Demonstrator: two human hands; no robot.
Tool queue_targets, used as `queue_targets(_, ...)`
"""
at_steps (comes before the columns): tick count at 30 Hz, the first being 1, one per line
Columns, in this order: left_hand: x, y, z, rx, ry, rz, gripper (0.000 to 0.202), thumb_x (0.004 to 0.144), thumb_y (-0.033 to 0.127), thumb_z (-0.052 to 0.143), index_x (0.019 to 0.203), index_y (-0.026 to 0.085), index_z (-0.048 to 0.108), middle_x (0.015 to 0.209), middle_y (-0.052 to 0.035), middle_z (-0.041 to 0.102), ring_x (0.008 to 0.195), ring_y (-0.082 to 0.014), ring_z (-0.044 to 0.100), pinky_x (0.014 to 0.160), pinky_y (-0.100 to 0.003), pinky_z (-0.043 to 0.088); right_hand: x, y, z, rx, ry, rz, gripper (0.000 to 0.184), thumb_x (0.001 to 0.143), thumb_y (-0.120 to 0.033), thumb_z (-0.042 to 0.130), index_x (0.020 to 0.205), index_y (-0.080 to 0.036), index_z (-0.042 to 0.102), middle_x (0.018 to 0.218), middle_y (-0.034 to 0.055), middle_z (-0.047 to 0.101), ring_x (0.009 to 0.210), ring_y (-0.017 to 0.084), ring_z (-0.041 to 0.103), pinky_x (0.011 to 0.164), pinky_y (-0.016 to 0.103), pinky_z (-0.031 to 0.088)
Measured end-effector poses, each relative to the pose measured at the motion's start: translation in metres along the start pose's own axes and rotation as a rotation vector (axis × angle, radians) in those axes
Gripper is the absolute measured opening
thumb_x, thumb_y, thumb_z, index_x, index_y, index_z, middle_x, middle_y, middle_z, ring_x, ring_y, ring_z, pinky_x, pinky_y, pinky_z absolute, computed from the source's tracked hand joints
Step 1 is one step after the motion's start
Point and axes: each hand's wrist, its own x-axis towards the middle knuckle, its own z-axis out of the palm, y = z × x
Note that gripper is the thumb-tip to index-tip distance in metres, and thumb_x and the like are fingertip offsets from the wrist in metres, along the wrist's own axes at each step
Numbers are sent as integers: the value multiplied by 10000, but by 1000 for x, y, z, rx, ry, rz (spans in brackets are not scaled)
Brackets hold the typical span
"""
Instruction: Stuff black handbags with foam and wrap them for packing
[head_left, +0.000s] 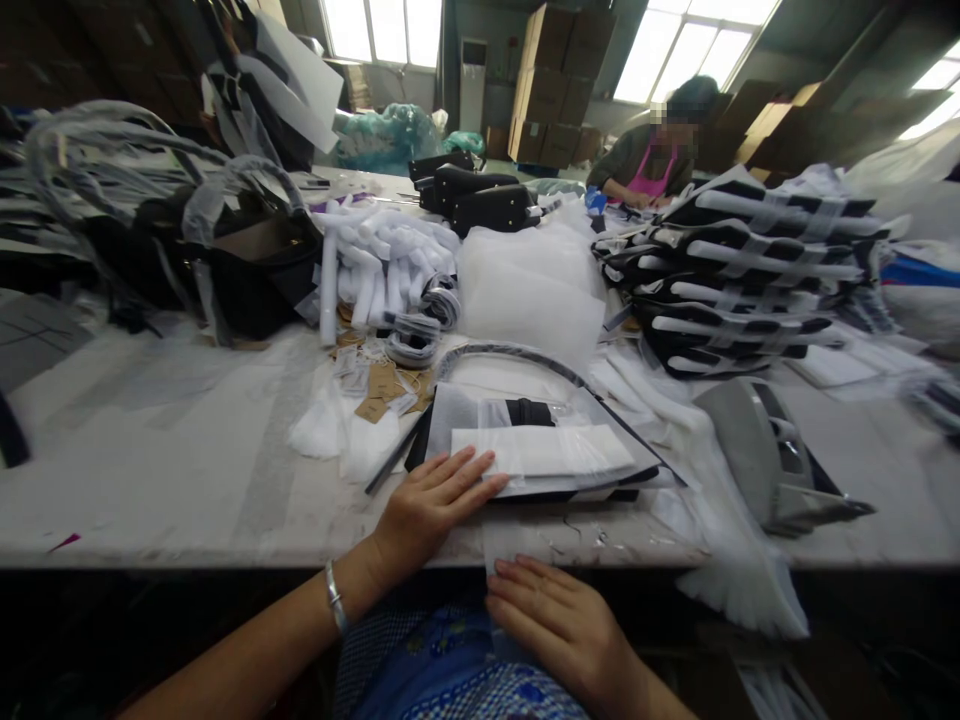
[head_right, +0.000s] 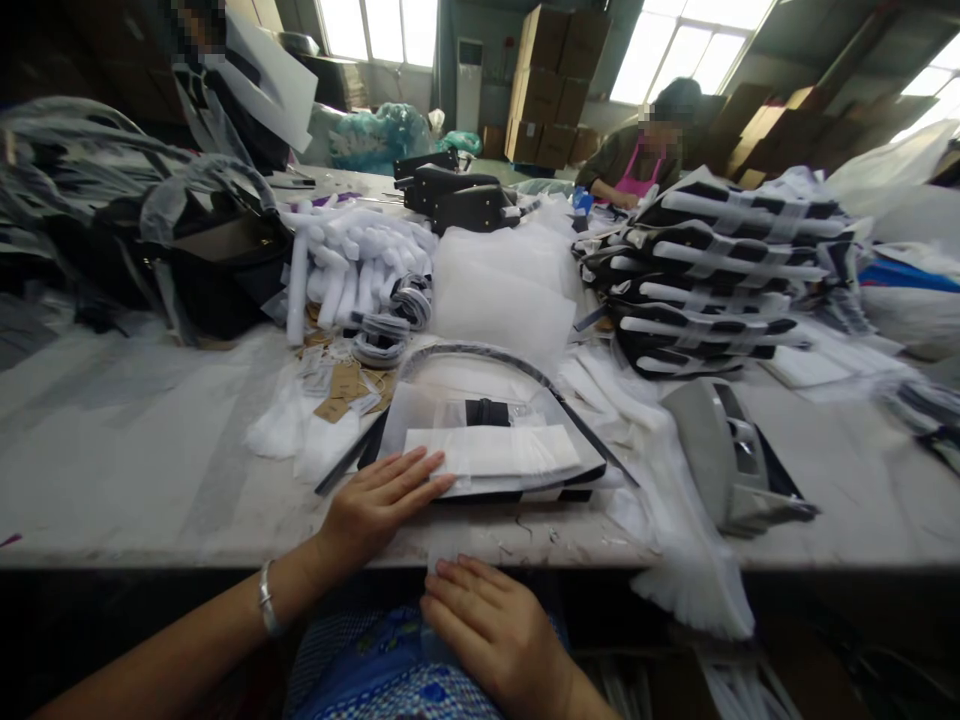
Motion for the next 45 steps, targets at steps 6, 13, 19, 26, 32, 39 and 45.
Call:
queue_targets(6, 3, 2, -3, -16, 0, -11, 418, 1059, 204, 355, 1440, 298, 500, 1478, -3, 526, 1327, -222, 537, 1037, -400, 487, 41, 21, -39, -30, -40, -6, 278, 1006, -109, 465, 1191, -99, 673, 1143, 100, 748, 1106, 177, 691, 1020, 336, 543)
queue_targets(13, 4, 2, 0, -60, 61, 3, 308, 1048, 207, 400, 1186, 222, 674, 1427, -20, 583, 1331, -232, 533, 1028, -404, 499, 81, 72, -39, -87, -51, 89, 341, 978, -101, 461, 1216, -213, 678, 1124, 54, 758, 1031, 171, 720, 978, 345, 554)
queue_targets(19, 5, 2, 0, -67, 117, 6, 298, 1024, 147, 445, 1226, 206, 656, 1374, -71, 627, 1317, -213, 547, 1057, -387, 481, 79, 100, -17, 78, -90, 320, 570, 786, 24, 426, 1192, -258, 709, 1074, 35, 752, 966, 168, 708, 860, 277, 574)
queue_targets(26, 2, -1, -1, -159, 105, 20, 309, 1036, 141, 417, 1241, 175, 645, 1295, -44, 682, 1290, -206, 571, 1080, -382, 468, 77, 105, -9, 114, -39, 446, 577, 683, 52, 434, 1027, -268, 771, 920, 44, 624, 877, 177, 618, 747, 286, 532)
queue_targets(32, 6, 1, -1, -201, 134, -18, 265, 1030, 149, 440, 1131, 176, 684, 1215, -39, 722, 1230, -205, 618, 1070, -385, 471, 90, 107, -5, 225, -80, 671, 204, 873, -145, 640, 883, -273, 798, 765, 5, 610, 720, 143, 604, 656, 254, 485)
queue_targets(39, 7, 5, 0, -247, 139, -80, 256, 1033, 151, 427, 1106, 171, 672, 1193, -60, 727, 1229, -186, 618, 1098, -376, 427, 101, 109, -1, 166, -129, 889, 44, 810, -278, 784, 767, -279, 792, 717, -12, 636, 673, 144, 609, 634, 262, 450)
queue_targets(45, 9, 5, 0, -262, 135, -107, 287, 1036, 143, 381, 1054, 169, 666, 1156, -59, 731, 1193, -174, 631, 1088, -349, 414, 105, 115, 1, 149, -181, 911, 108, 763, -292, 816, 779, -230, 730, 769, -18, 659, 700, 144, 612, 640, 258, 419)
